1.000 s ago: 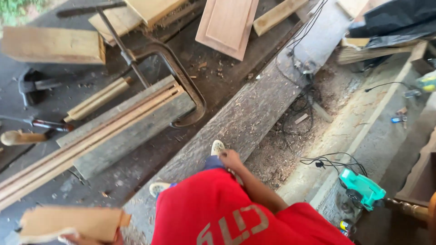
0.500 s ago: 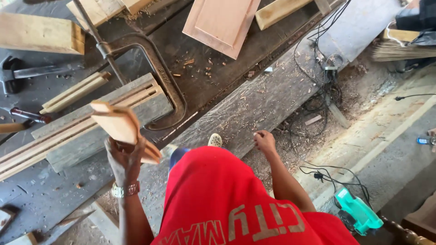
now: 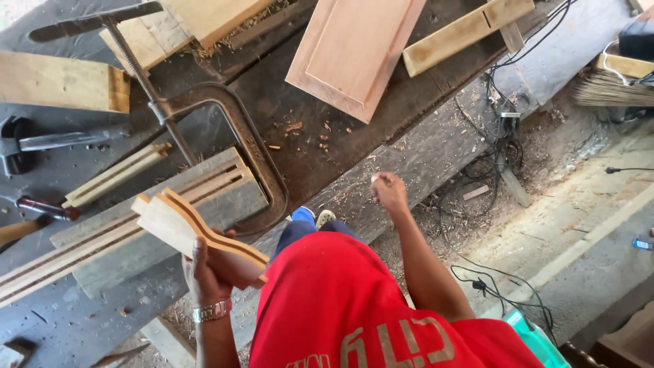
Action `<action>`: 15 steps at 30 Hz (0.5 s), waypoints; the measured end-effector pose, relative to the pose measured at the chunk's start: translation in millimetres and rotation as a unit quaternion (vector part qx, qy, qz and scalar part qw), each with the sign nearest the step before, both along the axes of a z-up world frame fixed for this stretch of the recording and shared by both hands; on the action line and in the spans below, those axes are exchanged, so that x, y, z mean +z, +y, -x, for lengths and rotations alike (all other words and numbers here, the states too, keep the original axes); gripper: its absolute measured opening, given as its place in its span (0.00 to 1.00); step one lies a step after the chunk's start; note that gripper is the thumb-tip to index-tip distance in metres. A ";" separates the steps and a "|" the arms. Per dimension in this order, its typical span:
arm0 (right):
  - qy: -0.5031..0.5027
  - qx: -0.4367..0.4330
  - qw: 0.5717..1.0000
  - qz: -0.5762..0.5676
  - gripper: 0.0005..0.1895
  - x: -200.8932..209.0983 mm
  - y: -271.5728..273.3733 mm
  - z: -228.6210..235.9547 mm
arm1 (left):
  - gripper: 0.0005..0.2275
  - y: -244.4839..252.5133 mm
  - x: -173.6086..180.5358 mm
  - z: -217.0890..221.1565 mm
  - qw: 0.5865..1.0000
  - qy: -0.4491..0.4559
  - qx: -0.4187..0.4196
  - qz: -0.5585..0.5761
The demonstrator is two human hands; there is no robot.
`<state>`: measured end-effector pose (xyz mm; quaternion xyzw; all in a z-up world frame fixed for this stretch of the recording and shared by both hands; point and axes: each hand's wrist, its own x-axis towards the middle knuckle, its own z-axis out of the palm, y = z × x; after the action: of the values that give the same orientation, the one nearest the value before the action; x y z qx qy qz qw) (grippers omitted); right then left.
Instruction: The person works at a woodworking bench, using a chisel and hammer to shape and clean a groove in a curved wooden piece, then fits the shaped piece into a slot on a larger wooden panel and presses the joint together by hand.
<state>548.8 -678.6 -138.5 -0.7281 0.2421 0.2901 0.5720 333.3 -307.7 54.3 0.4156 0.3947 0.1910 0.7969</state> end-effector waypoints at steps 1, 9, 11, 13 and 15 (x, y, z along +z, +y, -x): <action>-0.006 -0.020 1.000 -0.005 0.12 11.2 7.5 -16.0 | 0.28 -0.2 0.7 -7.1 0.999 -0.007 0.014 0.032; -0.084 -0.106 0.990 -0.050 0.15 17.7 50.2 -172.8 | 0.25 -11.4 -10.8 -93.9 0.995 -0.036 0.010 0.091; -0.087 -0.105 0.990 -0.036 0.19 14.1 58.9 -204.5 | 0.24 -24.0 -17.2 -119.5 0.995 -0.032 0.014 0.094; -0.070 -0.093 0.991 0.062 0.27 3.4 68.5 -234.5 | 0.22 -38.7 -26.8 -147.3 0.993 -0.029 0.005 0.111; -0.100 -0.063 0.987 0.110 0.29 -29.6 64.7 -253.7 | 0.22 -58.5 -44.5 -176.5 0.990 -0.023 0.025 0.136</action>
<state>802.5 -613.9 -168.1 -0.7952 0.2593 0.1504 0.5271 509.8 -366.2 9.8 0.2888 0.4089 0.1651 0.8498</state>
